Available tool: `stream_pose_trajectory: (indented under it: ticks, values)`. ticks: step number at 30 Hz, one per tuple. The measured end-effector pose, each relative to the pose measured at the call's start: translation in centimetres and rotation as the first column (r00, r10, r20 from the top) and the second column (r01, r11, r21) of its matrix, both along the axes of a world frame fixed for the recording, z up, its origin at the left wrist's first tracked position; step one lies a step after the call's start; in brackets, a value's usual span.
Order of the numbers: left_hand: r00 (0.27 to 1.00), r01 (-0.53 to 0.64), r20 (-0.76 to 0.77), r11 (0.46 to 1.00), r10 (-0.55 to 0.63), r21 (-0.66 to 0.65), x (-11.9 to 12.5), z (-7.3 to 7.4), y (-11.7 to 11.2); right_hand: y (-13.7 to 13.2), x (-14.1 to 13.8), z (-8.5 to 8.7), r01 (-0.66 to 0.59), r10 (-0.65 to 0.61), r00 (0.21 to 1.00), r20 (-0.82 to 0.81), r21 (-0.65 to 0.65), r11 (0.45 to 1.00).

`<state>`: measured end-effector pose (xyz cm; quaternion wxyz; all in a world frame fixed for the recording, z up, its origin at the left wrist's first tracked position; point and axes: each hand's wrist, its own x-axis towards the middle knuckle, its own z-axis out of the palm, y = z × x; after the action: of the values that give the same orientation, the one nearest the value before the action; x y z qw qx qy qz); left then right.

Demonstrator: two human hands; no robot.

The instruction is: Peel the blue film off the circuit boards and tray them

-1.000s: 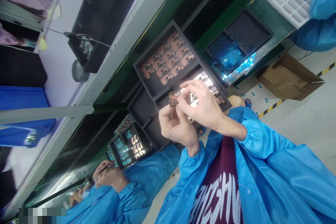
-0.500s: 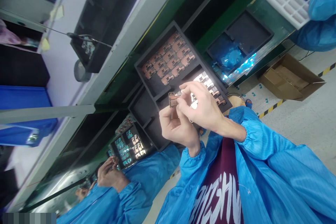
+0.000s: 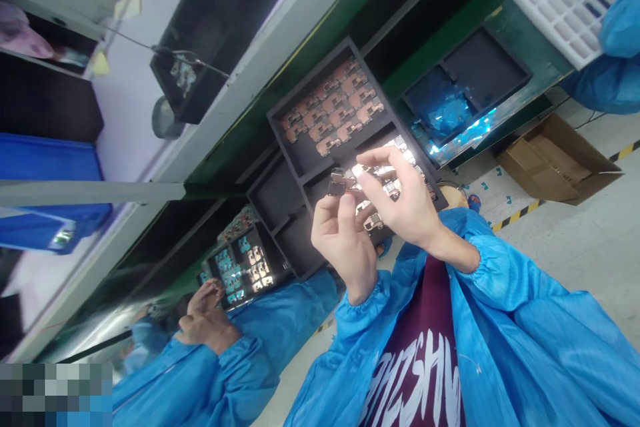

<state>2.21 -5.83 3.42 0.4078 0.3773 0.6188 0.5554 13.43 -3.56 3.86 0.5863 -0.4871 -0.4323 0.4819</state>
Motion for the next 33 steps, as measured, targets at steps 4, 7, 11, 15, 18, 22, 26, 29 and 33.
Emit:
stream_pose_trajectory:
  ticks: [4,7,11,15,18,22,26,29,33]
  values:
    - [0.993,0.066,0.101,0.998,-0.064,-0.022,-0.3,0.6,0.3,0.3,0.9,0.3,-0.087,0.091,0.995,0.052,-0.066,0.994]
    - [0.991,0.08,0.109,0.997,-0.077,-0.024,-0.5,0.3,0.3,0.3,1.0,0.3,-0.086,0.095,0.992,0.089,-0.093,0.992]
    - [0.995,0.078,0.067,0.996,-0.075,-0.051,-0.4,0.1,0.2,0.1,0.9,0.3,-0.084,0.094,0.99,0.105,-0.1,0.991]
    - [0.999,0.036,0.004,0.999,-0.036,-0.022,-0.4,0.5,0.6,-0.3,0.8,0.3,-0.094,0.104,0.987,0.12,-0.083,0.992]
    - [0.999,0.031,-0.037,0.999,-0.031,-0.009,-0.5,0.7,1.0,-0.3,0.9,0.2,-0.106,0.123,0.98,0.155,-0.112,0.988]
    - [0.995,0.093,0.023,0.996,-0.092,-0.017,-1.0,0.1,1.1,0.1,0.9,-0.2,-0.093,0.121,0.974,0.194,-0.15,0.984]
    - [0.963,0.143,0.234,0.989,-0.131,-0.034,-1.4,-0.8,1.2,0.7,0.7,-0.7,-0.068,0.093,0.974,0.206,-0.124,0.99]
    - [0.968,0.136,0.216,0.99,-0.124,-0.038,-1.4,-0.9,1.4,0.9,0.7,-0.8,-0.09,0.113,0.97,0.217,-0.11,0.99]
    - [0.99,0.042,0.134,0.999,-0.039,-0.022,-1.5,-0.5,1.8,1.0,0.7,-0.6,-0.137,0.157,0.949,0.275,-0.091,0.986]
